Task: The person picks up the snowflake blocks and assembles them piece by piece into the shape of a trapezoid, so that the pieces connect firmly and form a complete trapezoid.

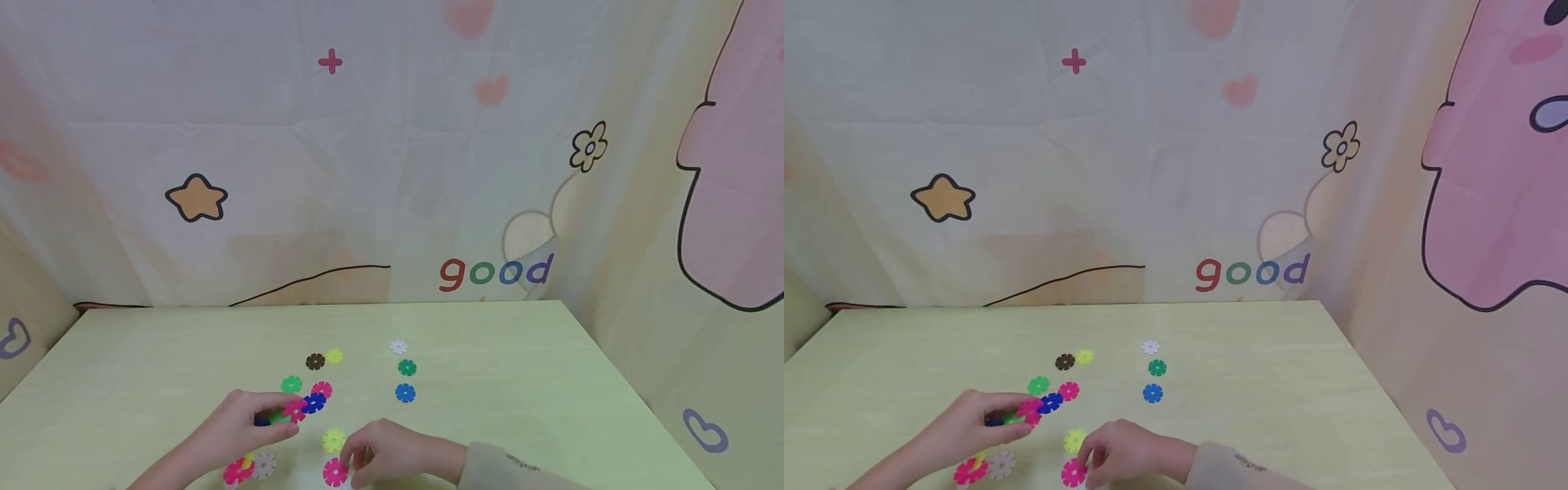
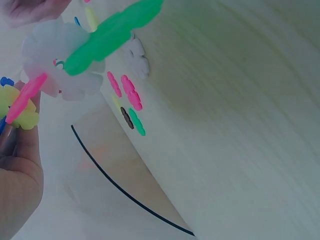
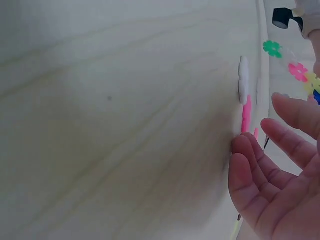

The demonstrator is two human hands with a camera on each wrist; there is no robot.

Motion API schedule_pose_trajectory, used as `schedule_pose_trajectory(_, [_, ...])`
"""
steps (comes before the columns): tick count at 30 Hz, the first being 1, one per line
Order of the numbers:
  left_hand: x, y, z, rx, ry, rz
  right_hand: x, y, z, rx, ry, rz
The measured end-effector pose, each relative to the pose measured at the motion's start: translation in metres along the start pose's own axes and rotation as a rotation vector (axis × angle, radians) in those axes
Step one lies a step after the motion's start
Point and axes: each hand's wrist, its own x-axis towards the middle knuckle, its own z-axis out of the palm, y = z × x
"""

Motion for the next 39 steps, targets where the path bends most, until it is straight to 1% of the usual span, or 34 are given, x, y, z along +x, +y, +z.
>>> schedule_pose_trajectory(5, [-0.001, -0.003, -0.001, -0.001, 0.001, -0.004, 0.001, -0.001, 0.006, -0.053, -0.016, -0.002])
schedule_pose_trajectory(8, [-0.001, -0.004, -0.002, 0.009, 0.0, -0.004, 0.002, -0.001, 0.008, -0.112, -0.027, -0.002])
schedule_pose_trajectory(14, [-0.001, -0.006, -0.003, 0.022, -0.003, -0.015, 0.003, -0.002, 0.01, -0.268, -0.049, -0.036])
schedule_pose_trajectory(17, [-0.001, -0.006, -0.003, 0.029, -0.003, -0.017, 0.004, -0.002, 0.01, -0.313, -0.054, -0.053])
schedule_pose_trajectory(20, [-0.001, -0.007, -0.003, 0.031, -0.003, -0.025, 0.002, -0.003, 0.011, -0.311, -0.057, -0.048])
schedule_pose_trajectory(24, [0.0, -0.007, -0.003, 0.028, -0.004, -0.04, 0.0, -0.005, 0.012, -0.266, -0.061, -0.023])
schedule_pose_trajectory(27, [0.0, -0.008, -0.002, 0.032, -0.006, -0.041, 0.0, -0.005, 0.013, -0.258, -0.063, -0.016])
schedule_pose_trajectory(33, [0.0, -0.009, -0.002, 0.034, -0.011, -0.031, 0.0, -0.006, 0.015, -0.298, -0.061, -0.02])
schedule_pose_trajectory(37, [0.0, -0.008, -0.002, 0.036, -0.016, -0.039, 0.001, -0.006, 0.015, -0.32, -0.066, -0.016])
schedule_pose_trajectory(39, [0.0, -0.008, -0.002, 0.038, -0.016, -0.047, 0.001, -0.006, 0.016, -0.349, -0.065, -0.024])
